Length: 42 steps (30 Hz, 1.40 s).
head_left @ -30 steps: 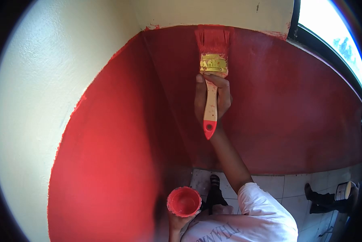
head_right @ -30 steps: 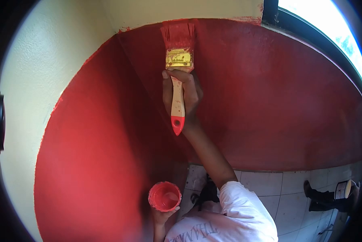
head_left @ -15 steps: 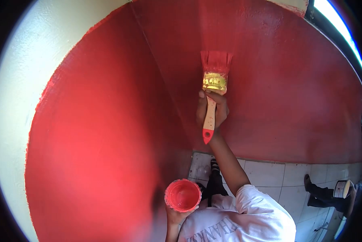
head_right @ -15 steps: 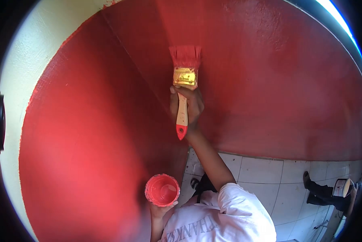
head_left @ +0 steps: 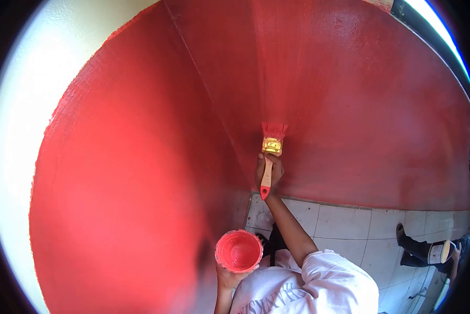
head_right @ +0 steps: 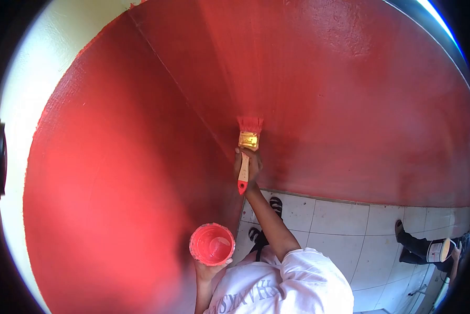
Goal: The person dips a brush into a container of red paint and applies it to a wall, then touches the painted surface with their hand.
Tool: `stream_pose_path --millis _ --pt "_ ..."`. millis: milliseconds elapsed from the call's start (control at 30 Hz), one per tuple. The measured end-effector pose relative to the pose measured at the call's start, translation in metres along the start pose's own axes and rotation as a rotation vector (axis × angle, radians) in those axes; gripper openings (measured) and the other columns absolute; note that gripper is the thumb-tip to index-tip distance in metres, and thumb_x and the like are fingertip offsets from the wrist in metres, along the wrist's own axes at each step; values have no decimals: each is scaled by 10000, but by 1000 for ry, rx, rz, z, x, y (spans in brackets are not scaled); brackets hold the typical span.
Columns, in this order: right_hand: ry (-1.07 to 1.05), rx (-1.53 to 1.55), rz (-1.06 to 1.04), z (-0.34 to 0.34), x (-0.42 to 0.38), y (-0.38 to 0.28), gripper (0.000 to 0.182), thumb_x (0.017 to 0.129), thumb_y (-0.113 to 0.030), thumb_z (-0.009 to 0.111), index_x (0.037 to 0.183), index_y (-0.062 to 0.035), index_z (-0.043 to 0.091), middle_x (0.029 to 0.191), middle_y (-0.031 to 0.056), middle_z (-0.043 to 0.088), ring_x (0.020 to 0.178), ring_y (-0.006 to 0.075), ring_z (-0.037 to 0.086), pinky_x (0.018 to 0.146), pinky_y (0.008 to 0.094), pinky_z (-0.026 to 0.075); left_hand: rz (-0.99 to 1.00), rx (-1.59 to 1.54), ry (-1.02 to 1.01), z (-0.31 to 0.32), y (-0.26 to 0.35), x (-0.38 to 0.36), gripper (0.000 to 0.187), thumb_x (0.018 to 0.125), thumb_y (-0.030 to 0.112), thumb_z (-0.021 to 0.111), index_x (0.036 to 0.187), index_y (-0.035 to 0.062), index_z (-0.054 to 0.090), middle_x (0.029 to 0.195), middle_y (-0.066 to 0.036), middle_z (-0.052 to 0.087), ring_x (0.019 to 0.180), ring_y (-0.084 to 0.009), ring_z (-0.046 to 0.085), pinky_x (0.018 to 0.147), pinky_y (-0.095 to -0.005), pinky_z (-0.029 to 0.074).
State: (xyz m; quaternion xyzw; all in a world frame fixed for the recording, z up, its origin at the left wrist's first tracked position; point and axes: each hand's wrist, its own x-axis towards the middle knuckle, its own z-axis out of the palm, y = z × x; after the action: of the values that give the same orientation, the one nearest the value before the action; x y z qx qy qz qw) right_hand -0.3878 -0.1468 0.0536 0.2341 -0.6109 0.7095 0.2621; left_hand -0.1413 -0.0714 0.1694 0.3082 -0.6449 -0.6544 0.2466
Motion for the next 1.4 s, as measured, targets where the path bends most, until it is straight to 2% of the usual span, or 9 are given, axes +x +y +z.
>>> stream_pose_path --millis 100,167,200,267,400,500,800,933,1400 --pt "-64 -10 58 -11 -8 -1 141 841 -21 662 928 -14 551 825 141 649 689 201 631 615 298 496 21 66 -31 -2 12 3 844 561 181 893 1266 19 459 1187 -112 572 1079 -227 581 911 -381 491" --pt "-102 -5 46 -18 1 -8 138 839 -13 657 930 -17 552 828 144 646 701 216 633 628 308 496 51 70 -27 4 31 12 796 562 118 885 1241 17 479 1145 -104 606 1046 -214 603 898 -371 498" --pt "-182 29 63 -20 16 -23 138 837 -8 654 931 -18 553 831 146 645 711 226 634 636 314 496 -3 78 53 24 61 12 795 563 120 885 1239 16 481 1143 -104 608 1045 -216 604 898 -372 498" --pt "-213 36 -10 -26 22 -33 148 821 13 653 924 -19 551 847 147 639 750 267 636 669 337 501 -7 65 57 19 54 15 792 563 124 886 1237 16 485 1140 -104 611 1041 -219 607 897 -372 499" --pt "-213 120 -241 -27 48 -56 196 765 63 683 888 -17 553 781 124 630 663 262 624 590 339 493 -42 72 53 -3 3 3 854 553 167 897 1267 14 455 1192 -118 582 1096 -232 578 932 -383 475" --pt "-128 168 -362 -20 79 -79 210 764 57 689 898 -20 546 771 123 624 650 261 616 587 335 490 18 69 30 -13 -25 -6 908 546 217 903 1293 16 427 1242 -127 548 1144 -240 545 964 -393 451" --pt "163 209 -542 2 208 -142 198 797 32 688 926 -19 545 773 114 638 655 205 625 583 285 490 166 97 7 -5 2 -8 874 584 290 893 1284 23 444 1205 -109 559 1111 -234 559 928 -384 473" --pt "165 232 -548 -7 211 -144 192 795 18 698 915 -20 553 782 117 643 669 195 635 589 277 497 150 70 -4 -14 -31 -14 882 584 304 893 1286 21 440 1205 -110 559 1112 -235 558 931 -381 471" --pt "179 218 -374 -10 207 -151 158 821 31 664 905 -19 540 762 86 637 651 120 617 588 246 489 181 96 -7 -7 -12 -15 903 576 292 894 1299 20 427 1216 -114 552 1118 -237 554 941 -380 462"
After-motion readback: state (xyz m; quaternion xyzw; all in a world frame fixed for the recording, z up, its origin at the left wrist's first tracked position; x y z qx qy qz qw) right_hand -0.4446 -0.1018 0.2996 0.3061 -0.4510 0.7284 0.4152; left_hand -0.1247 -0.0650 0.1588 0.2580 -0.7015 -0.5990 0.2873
